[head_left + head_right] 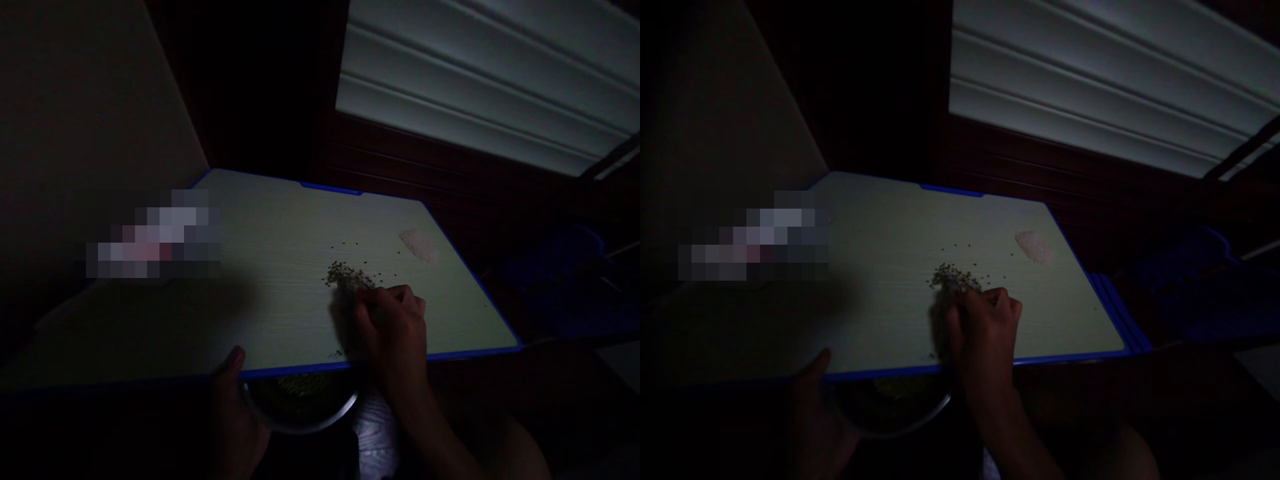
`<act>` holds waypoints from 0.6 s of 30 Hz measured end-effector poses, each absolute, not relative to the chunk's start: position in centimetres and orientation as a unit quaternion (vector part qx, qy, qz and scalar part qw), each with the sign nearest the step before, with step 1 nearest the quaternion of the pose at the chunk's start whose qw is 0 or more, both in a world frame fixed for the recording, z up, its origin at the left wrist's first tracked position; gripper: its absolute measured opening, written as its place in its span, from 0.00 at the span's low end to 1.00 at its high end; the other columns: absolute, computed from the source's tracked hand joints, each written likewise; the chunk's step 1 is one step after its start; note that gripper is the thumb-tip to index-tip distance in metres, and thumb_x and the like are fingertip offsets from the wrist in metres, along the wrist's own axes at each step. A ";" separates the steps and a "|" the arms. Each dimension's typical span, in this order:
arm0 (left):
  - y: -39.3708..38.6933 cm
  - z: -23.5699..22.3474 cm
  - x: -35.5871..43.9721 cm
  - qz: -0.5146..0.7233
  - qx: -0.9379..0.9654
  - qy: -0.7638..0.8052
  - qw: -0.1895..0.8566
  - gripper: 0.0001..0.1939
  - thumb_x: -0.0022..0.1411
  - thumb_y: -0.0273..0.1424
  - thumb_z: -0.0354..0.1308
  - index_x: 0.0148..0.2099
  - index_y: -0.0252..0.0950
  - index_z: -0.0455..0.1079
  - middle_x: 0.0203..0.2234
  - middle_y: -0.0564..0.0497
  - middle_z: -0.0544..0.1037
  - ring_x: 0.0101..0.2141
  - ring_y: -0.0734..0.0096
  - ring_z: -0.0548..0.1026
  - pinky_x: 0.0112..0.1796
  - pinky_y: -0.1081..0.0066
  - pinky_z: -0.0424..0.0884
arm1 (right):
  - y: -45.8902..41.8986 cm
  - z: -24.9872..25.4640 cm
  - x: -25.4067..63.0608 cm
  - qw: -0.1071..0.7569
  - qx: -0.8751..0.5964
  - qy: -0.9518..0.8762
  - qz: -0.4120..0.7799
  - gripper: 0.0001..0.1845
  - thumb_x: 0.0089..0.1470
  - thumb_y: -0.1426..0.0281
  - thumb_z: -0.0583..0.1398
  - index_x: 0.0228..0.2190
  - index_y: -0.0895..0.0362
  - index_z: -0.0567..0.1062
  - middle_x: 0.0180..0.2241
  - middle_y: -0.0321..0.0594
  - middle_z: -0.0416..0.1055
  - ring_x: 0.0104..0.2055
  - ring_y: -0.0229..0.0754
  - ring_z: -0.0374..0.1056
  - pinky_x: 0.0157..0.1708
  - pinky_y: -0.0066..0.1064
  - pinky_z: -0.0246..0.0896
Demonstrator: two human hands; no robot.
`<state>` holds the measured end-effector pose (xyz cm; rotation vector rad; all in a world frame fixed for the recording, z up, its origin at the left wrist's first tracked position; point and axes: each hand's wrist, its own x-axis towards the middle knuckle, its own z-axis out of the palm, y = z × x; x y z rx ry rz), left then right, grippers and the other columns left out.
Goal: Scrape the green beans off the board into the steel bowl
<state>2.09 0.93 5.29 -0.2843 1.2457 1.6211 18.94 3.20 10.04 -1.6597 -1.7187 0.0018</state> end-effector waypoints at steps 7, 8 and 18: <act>1.5 5.4 2.1 0.651 -0.135 0.517 0.539 0.04 0.65 0.30 0.59 0.36 0.42 0.74 0.28 0.58 0.80 0.28 0.76 0.78 0.25 0.83 0.74 | 6.1 11.0 16.9 0.348 -0.626 -0.698 0.004 0.04 0.57 0.75 0.65 0.34 0.54 0.81 0.32 0.41 0.77 0.40 0.48 0.67 0.44 0.40 0.52; 1.5 5.2 2.1 0.654 -0.135 0.519 0.534 0.04 0.64 0.30 0.59 0.37 0.42 0.75 0.28 0.58 0.80 0.28 0.76 0.79 0.26 0.83 0.74 | 6.7 11.0 16.5 0.338 -0.621 -0.707 0.002 0.03 0.57 0.73 0.65 0.34 0.54 0.81 0.32 0.41 0.78 0.40 0.48 0.67 0.45 0.40 0.51; 1.3 4.9 2.0 0.654 -0.122 0.519 0.536 0.02 0.62 0.34 0.63 0.36 0.43 0.75 0.29 0.58 0.80 0.32 0.77 0.78 0.33 0.87 0.73 | 7.8 10.3 18.1 0.304 -0.668 -0.679 -0.025 0.03 0.59 0.72 0.64 0.34 0.54 0.80 0.30 0.42 0.79 0.41 0.52 0.68 0.44 0.41 0.50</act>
